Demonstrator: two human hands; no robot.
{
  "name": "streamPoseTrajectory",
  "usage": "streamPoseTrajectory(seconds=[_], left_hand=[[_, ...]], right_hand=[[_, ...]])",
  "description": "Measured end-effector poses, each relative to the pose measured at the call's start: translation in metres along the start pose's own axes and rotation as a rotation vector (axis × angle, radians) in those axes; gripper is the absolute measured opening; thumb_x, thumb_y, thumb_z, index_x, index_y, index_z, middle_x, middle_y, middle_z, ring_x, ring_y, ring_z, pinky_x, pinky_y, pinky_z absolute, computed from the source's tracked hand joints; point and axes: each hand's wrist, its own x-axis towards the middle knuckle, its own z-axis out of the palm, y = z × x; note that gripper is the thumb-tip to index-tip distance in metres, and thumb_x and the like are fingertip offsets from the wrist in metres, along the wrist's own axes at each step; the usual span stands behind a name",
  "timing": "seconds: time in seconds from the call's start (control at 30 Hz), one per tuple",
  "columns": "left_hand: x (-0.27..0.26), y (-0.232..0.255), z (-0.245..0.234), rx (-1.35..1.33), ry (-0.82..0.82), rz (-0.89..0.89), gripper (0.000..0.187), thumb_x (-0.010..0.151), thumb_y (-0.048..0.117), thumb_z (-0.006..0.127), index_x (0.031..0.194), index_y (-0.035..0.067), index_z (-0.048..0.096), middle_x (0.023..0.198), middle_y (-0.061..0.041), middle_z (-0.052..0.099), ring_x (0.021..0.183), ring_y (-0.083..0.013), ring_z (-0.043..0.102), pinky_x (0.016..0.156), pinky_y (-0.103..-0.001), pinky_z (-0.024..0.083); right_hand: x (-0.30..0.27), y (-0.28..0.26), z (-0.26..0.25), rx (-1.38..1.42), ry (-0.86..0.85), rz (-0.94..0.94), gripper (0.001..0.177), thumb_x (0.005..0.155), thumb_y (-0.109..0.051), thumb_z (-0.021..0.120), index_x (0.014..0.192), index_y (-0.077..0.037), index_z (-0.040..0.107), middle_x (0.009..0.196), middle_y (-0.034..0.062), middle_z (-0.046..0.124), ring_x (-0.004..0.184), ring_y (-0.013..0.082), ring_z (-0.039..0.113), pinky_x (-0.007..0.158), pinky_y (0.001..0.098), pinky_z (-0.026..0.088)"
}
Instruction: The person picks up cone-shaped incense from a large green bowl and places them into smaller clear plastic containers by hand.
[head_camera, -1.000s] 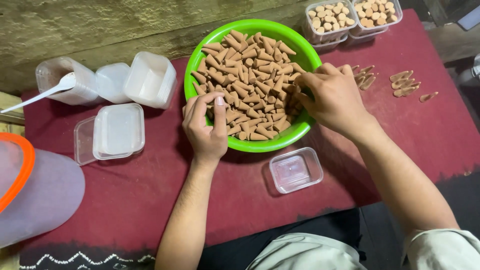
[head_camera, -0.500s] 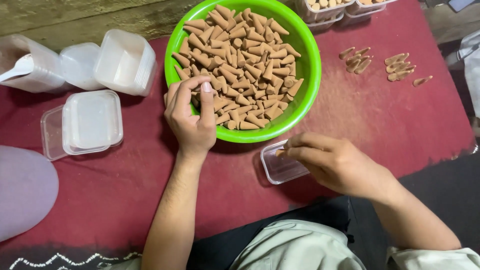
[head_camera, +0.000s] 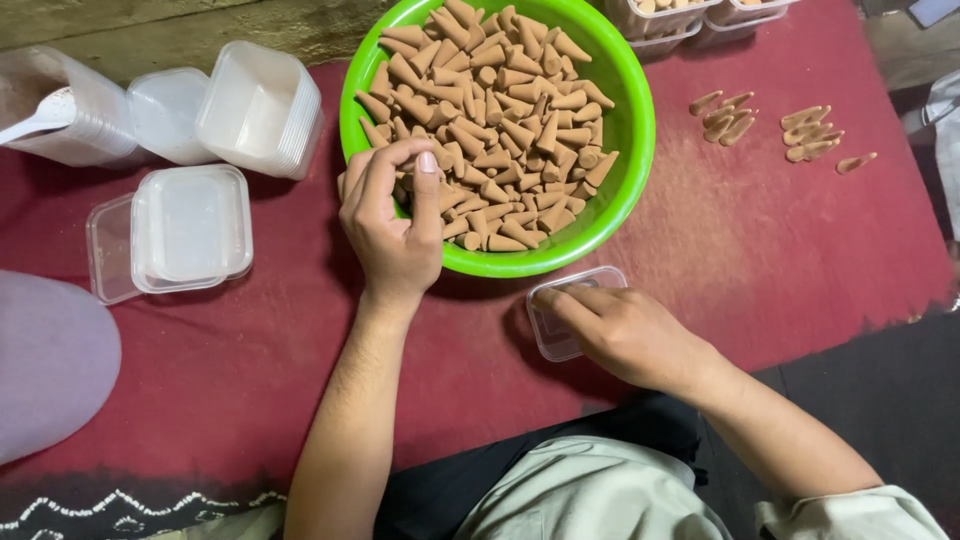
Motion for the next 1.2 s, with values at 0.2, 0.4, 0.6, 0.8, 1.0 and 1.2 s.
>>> streamPoseTrajectory(seconds=[0.2,0.4,0.6,0.8,1.0,1.2], left_hand=[[0.001,0.001,-0.001,-0.001,0.001,0.001,0.011,0.104,0.017,0.063,0.105,0.012,0.073,0.076,0.000,0.067,0.086,-0.0214,0.063,0.086,-0.034,0.046],[0.001,0.003,-0.001,-0.015,0.004,0.004,0.012,0.104,0.017,0.062,0.104,0.011,0.073,0.076,-0.001,0.068,0.086,-0.0220,0.064,0.086,-0.034,0.045],[0.001,0.003,-0.001,-0.004,0.002,0.015,0.012,0.105,0.017,0.062,0.104,0.011,0.073,0.077,-0.001,0.069,0.086,-0.0219,0.065,0.086,-0.034,0.046],[0.002,0.002,-0.001,0.010,-0.007,0.021,0.011,0.104,0.016,0.062,0.105,0.012,0.073,0.075,0.000,0.068,0.086,-0.0213,0.065,0.086,-0.034,0.046],[0.000,0.006,-0.001,0.094,-0.053,-0.018,0.019,0.103,0.019,0.056,0.102,0.008,0.072,0.099,0.000,0.075,0.092,-0.0201,0.063,0.087,-0.036,0.046],[0.001,0.000,0.000,0.016,-0.015,0.017,0.011,0.104,0.017,0.063,0.104,0.013,0.073,0.077,0.001,0.068,0.086,-0.0202,0.065,0.086,-0.033,0.045]], right_hand=[[-0.002,0.005,0.001,0.027,0.110,0.048,0.029,0.094,-0.001,0.057,0.119,-0.009,0.069,0.072,0.0017,0.059,0.059,0.0207,0.068,0.055,0.0301,0.058],[0.005,0.016,-0.024,0.128,0.291,0.141,0.015,0.093,-0.011,0.075,0.107,-0.015,0.077,0.079,-0.0015,0.068,0.064,0.0207,0.069,0.057,0.0312,0.056],[0.034,0.052,-0.043,0.044,0.328,0.117,0.020,0.093,0.002,0.079,0.110,-0.007,0.077,0.090,0.0059,0.072,0.084,0.0263,0.073,0.075,0.0366,0.059],[0.081,0.080,-0.025,-0.201,0.328,0.191,0.024,0.095,-0.011,0.079,0.119,-0.009,0.075,0.096,0.0064,0.071,0.092,0.0280,0.074,0.071,0.0394,0.060],[0.103,0.085,-0.019,-0.033,0.005,0.384,0.029,0.096,-0.025,0.077,0.114,-0.010,0.059,0.108,0.0065,0.062,0.082,0.0332,0.064,0.046,0.0516,0.052],[0.079,0.067,-0.034,0.353,0.357,0.115,0.016,0.095,0.008,0.079,0.103,-0.006,0.075,0.098,0.0092,0.073,0.084,0.0292,0.072,0.072,0.0360,0.057]])
